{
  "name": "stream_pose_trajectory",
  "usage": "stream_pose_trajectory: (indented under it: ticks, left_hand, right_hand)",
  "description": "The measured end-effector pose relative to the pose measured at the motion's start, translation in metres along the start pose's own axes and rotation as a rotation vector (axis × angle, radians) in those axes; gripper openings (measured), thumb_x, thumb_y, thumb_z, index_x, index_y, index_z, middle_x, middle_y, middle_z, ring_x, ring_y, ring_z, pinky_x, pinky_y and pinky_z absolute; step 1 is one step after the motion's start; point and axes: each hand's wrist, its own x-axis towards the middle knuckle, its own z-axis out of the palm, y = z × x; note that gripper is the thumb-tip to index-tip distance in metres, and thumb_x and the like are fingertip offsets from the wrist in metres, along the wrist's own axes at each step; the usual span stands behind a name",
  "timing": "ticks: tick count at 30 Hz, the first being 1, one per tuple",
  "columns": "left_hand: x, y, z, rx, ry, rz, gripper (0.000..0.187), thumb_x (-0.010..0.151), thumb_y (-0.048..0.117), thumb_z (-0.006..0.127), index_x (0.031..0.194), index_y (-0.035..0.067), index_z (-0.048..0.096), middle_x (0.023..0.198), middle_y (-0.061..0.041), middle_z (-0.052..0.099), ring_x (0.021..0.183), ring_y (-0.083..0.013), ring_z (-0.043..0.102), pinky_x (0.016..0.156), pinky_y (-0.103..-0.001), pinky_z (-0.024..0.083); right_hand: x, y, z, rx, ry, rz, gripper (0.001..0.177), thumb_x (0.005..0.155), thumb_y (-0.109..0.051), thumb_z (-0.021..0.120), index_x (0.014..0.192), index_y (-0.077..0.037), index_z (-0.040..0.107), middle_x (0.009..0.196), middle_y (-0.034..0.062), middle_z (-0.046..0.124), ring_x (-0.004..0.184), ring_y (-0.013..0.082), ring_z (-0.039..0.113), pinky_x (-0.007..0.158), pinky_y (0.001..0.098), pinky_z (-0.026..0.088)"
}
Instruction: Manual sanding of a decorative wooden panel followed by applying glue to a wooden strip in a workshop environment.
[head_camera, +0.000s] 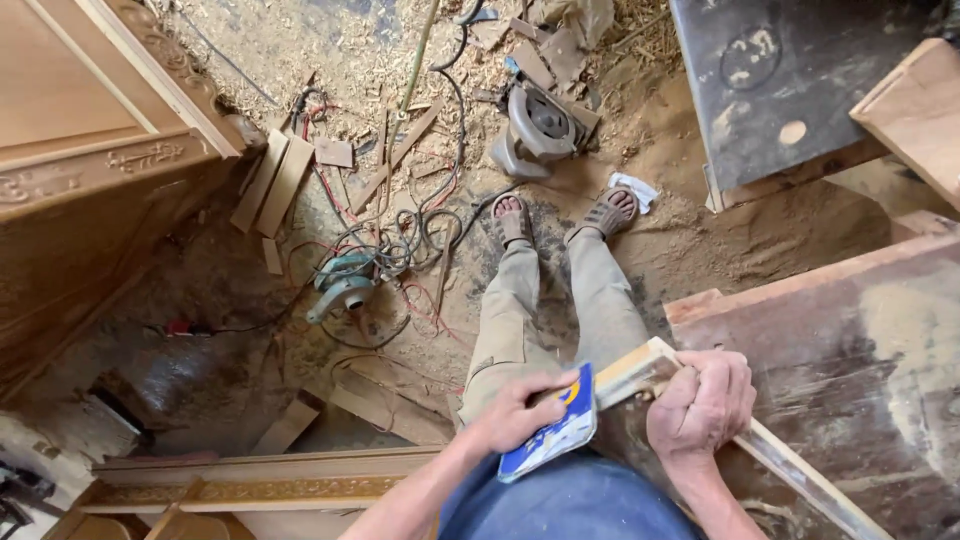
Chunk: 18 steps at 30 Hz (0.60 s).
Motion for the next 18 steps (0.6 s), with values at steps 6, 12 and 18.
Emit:
stream_pose_trajectory:
  ticks: [6, 12, 18]
  left_hand:
    - [0.022, 0.020, 0.003, -0.032, -0.023, 0.008, 0.047, 0.099, 0.036, 0.061, 0.141, 0.015, 0.060, 0.146, -0.007, 0.061, 0.134, -0.0151, 0.056, 0.116, -0.031, 0.041]
    - [0.039, 0.016, 0.005, -0.026, -0.015, 0.013, 0.048, 0.099, 0.039, 0.061, 0.140, 0.014, 0.061, 0.142, -0.006, 0.063, 0.130, -0.0148, 0.057, 0.114, -0.031, 0.042]
    - [-0.007, -0.003, -0.008, 0.004, -0.032, 0.011, 0.045, 0.101, 0.038, 0.060, 0.143, 0.022, 0.059, 0.142, -0.004, 0.063, 0.122, -0.0150, 0.060, 0.105, -0.029, 0.045]
  right_hand:
    - [-0.002, -0.005, 0.001, 0.012, -0.003, -0.001, 0.021, 0.101, -0.011, 0.045, 0.090, -0.005, 0.063, 0.096, 0.0084, 0.065, 0.090, 0.0360, 0.059, 0.083, 0.0488, 0.043]
    - [0.000, -0.010, -0.001, 0.009, 0.002, -0.016, 0.022, 0.102, -0.010, 0.046, 0.092, -0.004, 0.064, 0.097, 0.0094, 0.067, 0.091, 0.0368, 0.059, 0.083, 0.0490, 0.043]
    - [-0.004, -0.006, 0.005, 0.044, 0.056, -0.028, 0.018, 0.093, 0.002, 0.049, 0.089, -0.003, 0.066, 0.091, 0.0084, 0.067, 0.086, 0.0331, 0.060, 0.081, 0.0454, 0.047]
